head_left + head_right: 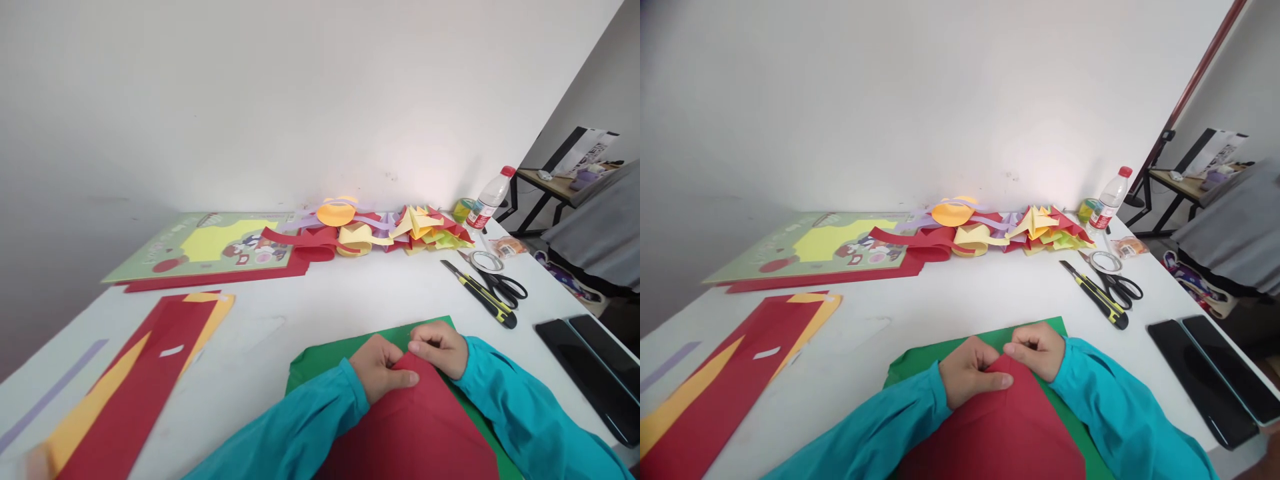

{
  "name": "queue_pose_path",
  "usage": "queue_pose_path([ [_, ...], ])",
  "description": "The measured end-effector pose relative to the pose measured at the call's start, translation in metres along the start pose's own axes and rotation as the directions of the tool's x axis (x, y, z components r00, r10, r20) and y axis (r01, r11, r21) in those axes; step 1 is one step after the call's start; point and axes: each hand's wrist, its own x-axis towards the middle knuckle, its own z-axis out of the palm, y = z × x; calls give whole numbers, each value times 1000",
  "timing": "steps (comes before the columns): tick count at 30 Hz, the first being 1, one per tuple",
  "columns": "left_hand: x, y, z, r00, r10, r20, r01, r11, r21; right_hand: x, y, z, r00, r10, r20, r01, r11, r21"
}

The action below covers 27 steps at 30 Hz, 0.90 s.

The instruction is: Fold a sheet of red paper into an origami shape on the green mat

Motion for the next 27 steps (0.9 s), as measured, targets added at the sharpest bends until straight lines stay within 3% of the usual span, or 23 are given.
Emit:
queue_pose_path([
  [8,3,-3,0,995,-95,28,97,994,-50,-1,-3,1,995,-87,-56,79,987,-137],
  [17,1,7,-20,995,-99,34,93,983,157,2,5,-22,982,61,-176,-73,995,-63],
  [22,-11,12,-36,992,-118,34,110,978,175,6,9,-30,979,73,-189,-90,993,-81],
  [27,-27,16,-39,971,-227,80,224,973,48,7,13,-37,966,80,-244,-106,990,-96],
])
